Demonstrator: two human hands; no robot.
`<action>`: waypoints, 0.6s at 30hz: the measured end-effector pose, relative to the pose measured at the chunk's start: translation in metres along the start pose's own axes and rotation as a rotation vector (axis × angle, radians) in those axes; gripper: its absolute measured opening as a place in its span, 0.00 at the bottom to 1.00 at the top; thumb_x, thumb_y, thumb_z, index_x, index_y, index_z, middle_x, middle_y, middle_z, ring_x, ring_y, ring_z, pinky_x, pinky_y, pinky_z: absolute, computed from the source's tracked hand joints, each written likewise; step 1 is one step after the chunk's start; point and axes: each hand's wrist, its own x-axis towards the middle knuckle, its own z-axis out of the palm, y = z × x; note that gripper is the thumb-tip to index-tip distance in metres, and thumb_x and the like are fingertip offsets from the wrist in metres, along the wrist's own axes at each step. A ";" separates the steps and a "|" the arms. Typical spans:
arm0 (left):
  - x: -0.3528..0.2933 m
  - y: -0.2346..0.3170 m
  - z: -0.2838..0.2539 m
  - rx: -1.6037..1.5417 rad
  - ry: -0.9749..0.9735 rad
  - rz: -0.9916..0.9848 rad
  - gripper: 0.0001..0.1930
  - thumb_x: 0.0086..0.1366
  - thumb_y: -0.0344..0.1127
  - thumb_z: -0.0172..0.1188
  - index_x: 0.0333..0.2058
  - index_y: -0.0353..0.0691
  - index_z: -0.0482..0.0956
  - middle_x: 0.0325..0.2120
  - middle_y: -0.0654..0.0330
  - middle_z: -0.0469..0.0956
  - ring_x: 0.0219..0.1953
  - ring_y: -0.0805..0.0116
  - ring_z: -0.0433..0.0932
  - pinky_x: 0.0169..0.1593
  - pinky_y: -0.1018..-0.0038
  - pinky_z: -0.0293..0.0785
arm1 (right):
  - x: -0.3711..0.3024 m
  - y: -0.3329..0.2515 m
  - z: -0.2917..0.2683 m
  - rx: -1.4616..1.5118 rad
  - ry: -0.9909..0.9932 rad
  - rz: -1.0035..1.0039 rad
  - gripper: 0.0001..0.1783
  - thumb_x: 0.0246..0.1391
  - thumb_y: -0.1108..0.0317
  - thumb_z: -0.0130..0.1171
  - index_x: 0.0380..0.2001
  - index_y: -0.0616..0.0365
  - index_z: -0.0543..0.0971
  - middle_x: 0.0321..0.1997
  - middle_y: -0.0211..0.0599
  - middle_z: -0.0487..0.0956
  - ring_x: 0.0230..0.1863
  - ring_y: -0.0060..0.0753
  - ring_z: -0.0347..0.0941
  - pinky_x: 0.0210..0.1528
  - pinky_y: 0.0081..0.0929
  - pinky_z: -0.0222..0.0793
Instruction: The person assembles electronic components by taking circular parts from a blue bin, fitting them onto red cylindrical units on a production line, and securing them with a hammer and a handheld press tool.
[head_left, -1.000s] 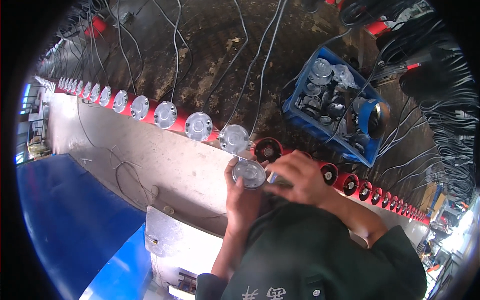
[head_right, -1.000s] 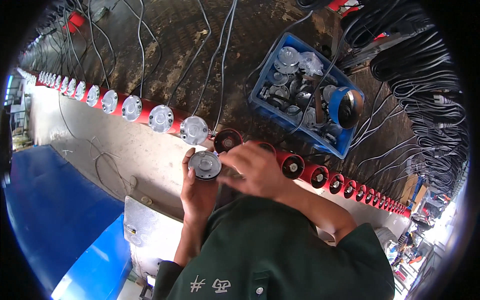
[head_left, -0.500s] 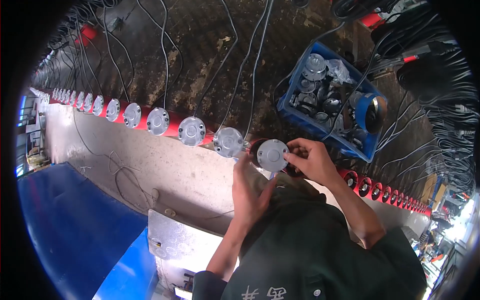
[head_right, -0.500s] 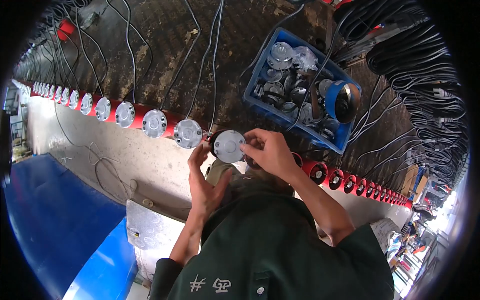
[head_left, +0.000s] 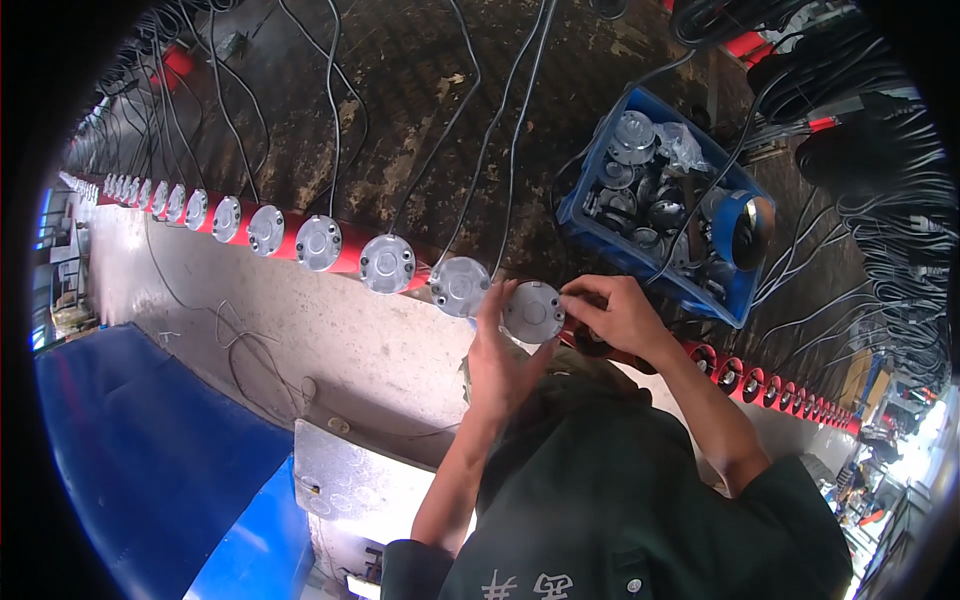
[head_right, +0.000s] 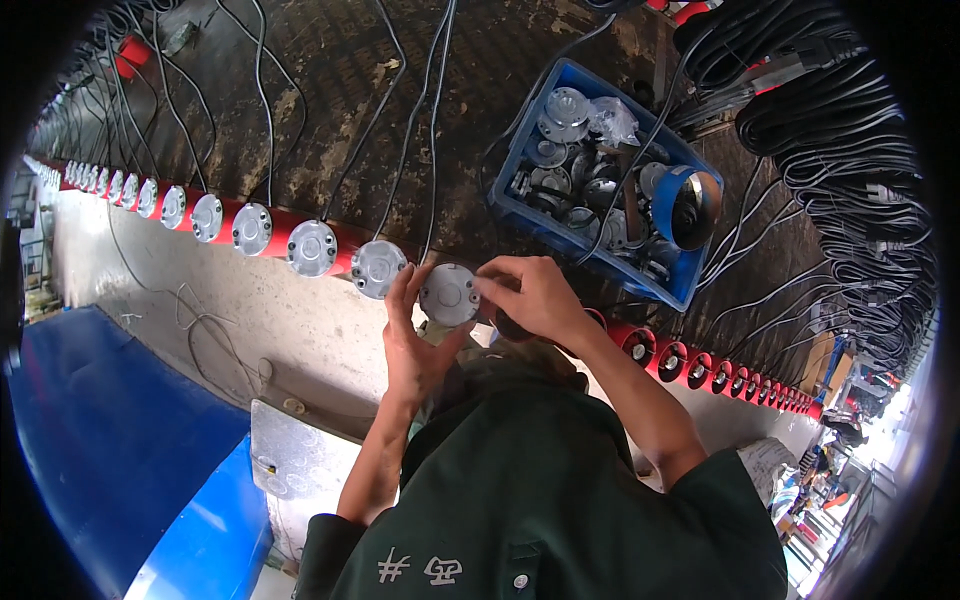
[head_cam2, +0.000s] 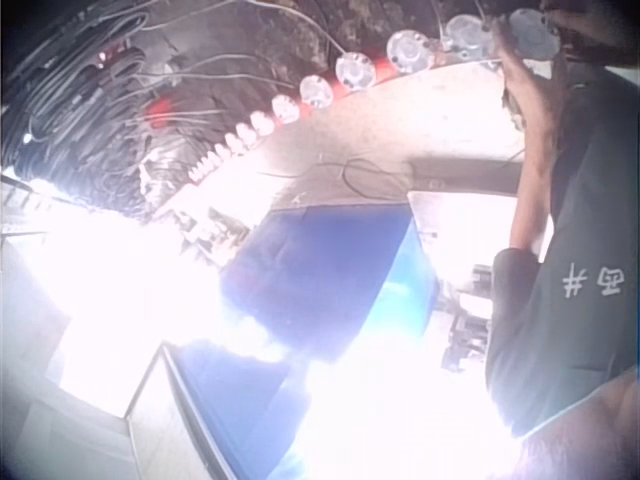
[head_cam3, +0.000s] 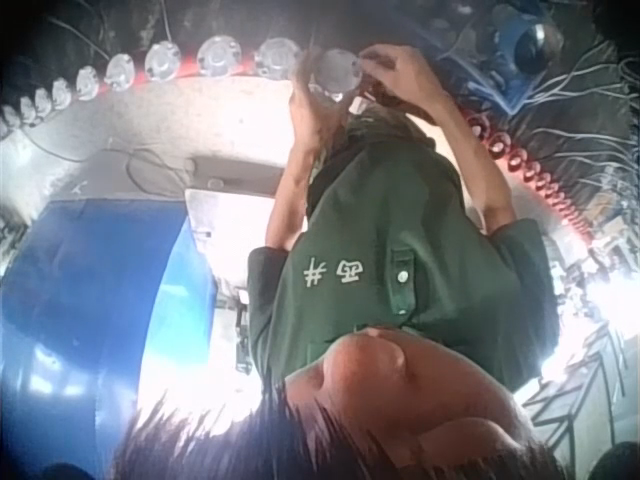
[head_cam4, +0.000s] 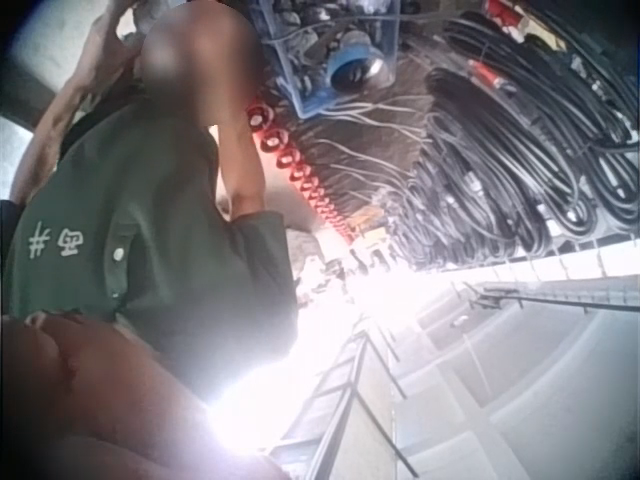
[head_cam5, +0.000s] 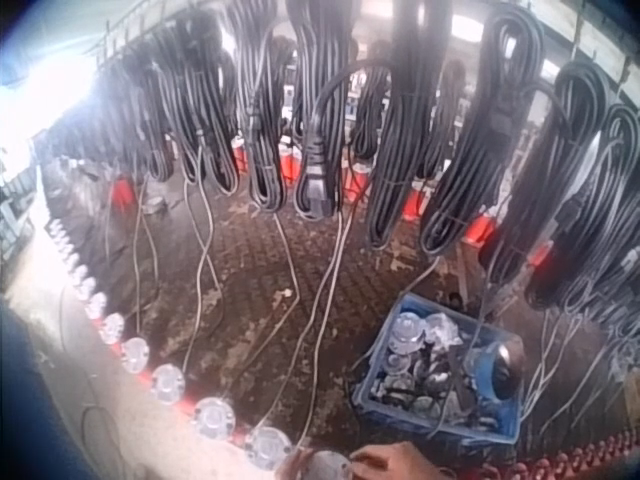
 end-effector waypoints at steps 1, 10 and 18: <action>0.000 -0.001 0.001 0.003 0.018 0.003 0.52 0.53 0.24 0.79 0.72 0.37 0.55 0.66 0.42 0.75 0.66 0.46 0.78 0.67 0.57 0.76 | 0.001 0.005 -0.001 -0.140 0.074 -0.118 0.16 0.59 0.68 0.73 0.48 0.64 0.86 0.38 0.39 0.88 0.35 0.25 0.83 0.40 0.26 0.78; -0.002 -0.004 0.011 -0.063 0.056 -0.024 0.49 0.52 0.22 0.79 0.69 0.37 0.58 0.68 0.44 0.73 0.70 0.51 0.73 0.72 0.59 0.69 | 0.010 0.021 -0.006 -0.132 -0.042 -0.018 0.21 0.52 0.73 0.73 0.51 0.62 0.85 0.44 0.41 0.90 0.44 0.30 0.87 0.53 0.29 0.80; -0.002 -0.004 0.012 -0.113 0.043 -0.040 0.46 0.53 0.20 0.77 0.68 0.36 0.61 0.68 0.43 0.71 0.71 0.51 0.71 0.73 0.58 0.67 | 0.014 0.037 -0.006 -0.030 -0.040 -0.034 0.19 0.52 0.70 0.73 0.48 0.62 0.86 0.40 0.41 0.91 0.42 0.30 0.87 0.51 0.29 0.79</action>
